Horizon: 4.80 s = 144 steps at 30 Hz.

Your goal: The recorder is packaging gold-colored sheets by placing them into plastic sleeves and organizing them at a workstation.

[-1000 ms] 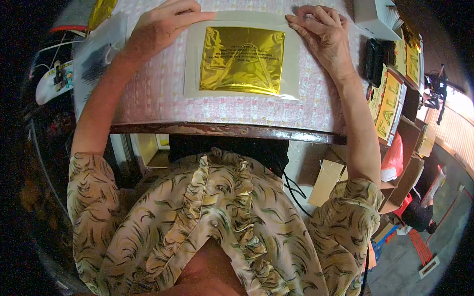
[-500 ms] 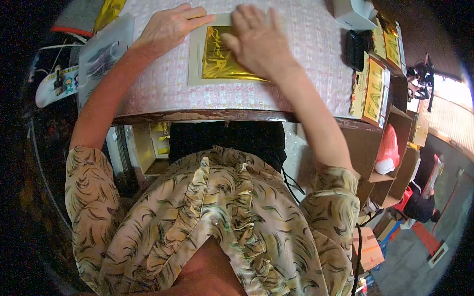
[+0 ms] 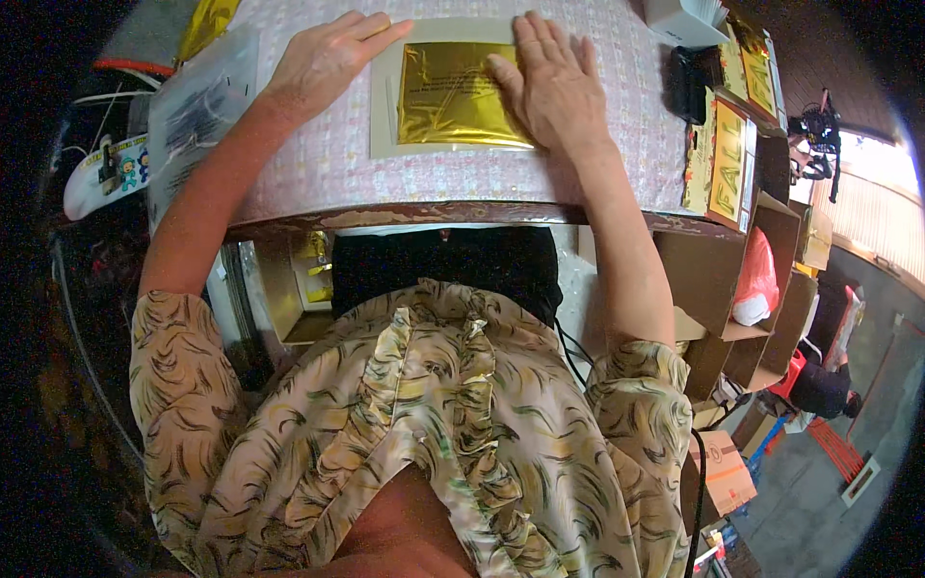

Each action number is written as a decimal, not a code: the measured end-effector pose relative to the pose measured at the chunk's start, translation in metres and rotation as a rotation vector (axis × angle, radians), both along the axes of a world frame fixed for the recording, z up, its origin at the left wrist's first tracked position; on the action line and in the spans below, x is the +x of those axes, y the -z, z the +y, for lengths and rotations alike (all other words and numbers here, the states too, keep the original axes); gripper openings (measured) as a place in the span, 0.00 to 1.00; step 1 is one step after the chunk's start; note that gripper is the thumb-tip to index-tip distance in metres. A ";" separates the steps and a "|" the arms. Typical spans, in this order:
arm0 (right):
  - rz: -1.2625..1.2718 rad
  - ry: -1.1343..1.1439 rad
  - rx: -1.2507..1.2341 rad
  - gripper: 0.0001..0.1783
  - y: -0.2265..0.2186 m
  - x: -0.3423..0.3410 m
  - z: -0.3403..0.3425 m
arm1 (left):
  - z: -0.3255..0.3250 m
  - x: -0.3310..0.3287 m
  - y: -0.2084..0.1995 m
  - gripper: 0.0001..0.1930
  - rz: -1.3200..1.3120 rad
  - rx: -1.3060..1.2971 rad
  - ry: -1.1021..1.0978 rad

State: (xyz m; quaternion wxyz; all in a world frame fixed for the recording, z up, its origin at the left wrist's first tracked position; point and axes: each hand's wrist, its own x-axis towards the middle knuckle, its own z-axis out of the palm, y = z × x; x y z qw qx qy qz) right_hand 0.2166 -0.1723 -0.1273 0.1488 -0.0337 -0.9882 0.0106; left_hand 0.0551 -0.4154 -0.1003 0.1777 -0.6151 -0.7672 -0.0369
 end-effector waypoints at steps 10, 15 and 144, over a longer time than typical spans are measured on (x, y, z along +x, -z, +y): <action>-0.121 0.060 -0.189 0.37 -0.028 0.003 -0.014 | -0.016 -0.001 -0.002 0.18 -0.112 0.279 0.125; 0.088 -0.008 -0.063 0.37 0.016 0.001 0.006 | -0.014 -0.038 0.022 0.18 -0.433 0.409 0.307; -0.078 -0.061 -1.774 0.10 -0.081 -0.009 0.006 | -0.055 0.116 0.006 0.18 -1.747 0.682 -0.184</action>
